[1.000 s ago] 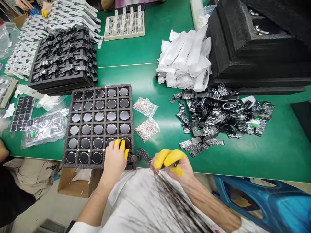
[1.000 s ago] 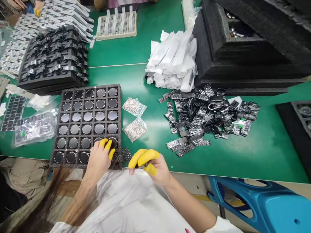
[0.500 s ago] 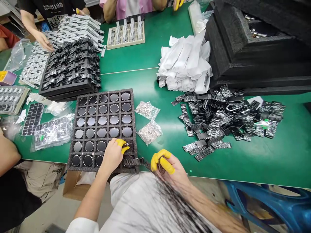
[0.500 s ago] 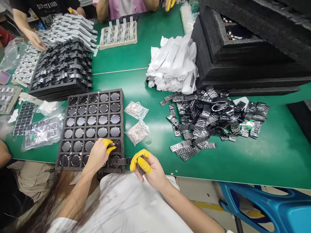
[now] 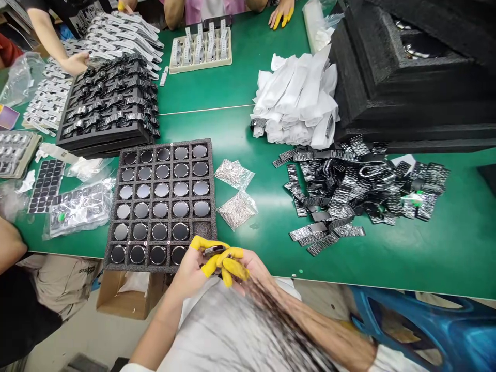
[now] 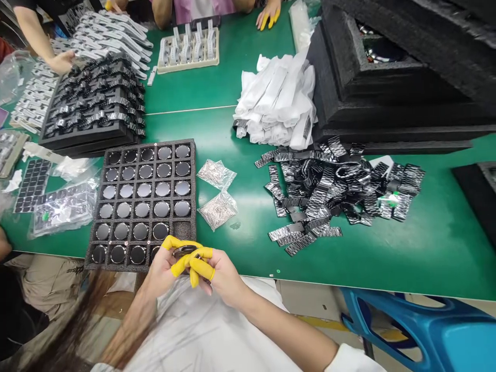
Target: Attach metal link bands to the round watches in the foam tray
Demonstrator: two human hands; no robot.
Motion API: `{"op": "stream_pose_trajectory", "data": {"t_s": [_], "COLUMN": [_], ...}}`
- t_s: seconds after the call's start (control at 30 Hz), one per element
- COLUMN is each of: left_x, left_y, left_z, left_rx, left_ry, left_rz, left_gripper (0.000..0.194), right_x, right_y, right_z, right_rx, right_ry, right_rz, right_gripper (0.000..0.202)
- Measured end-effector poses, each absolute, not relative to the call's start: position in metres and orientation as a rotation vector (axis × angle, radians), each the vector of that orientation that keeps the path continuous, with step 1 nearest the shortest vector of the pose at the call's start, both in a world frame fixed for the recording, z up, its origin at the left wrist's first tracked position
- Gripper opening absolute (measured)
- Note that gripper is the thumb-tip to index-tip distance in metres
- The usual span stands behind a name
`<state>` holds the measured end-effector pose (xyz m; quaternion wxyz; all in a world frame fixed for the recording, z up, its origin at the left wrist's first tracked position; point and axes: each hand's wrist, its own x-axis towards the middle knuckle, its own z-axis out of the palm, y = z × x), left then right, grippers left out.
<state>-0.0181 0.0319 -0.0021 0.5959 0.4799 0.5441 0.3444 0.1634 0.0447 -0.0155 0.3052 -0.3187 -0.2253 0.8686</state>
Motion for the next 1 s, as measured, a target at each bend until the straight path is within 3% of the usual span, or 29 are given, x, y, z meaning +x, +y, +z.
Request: {"op": "stream_pose_trajectory", "data": {"t_s": [0.37,1.0], "left_x": [-0.029,-0.024], "left_y": [0.031,0.02], "left_z": [0.003,-0.008], "left_rx": [2.025,2.037], "left_ry": [1.348,1.36], "left_rz": [0.535,0.684], "left_gripper": [0.049,0.055], "right_x": [0.163,0.161], "right_y": [0.04,0.033], "right_z": [-0.029,-0.017], "right_rx": [-0.89,-1.041], "right_ry": [-0.688,-0.416], "right_rz": [2.421,2.321], "right_gripper": [0.052,0.055]}}
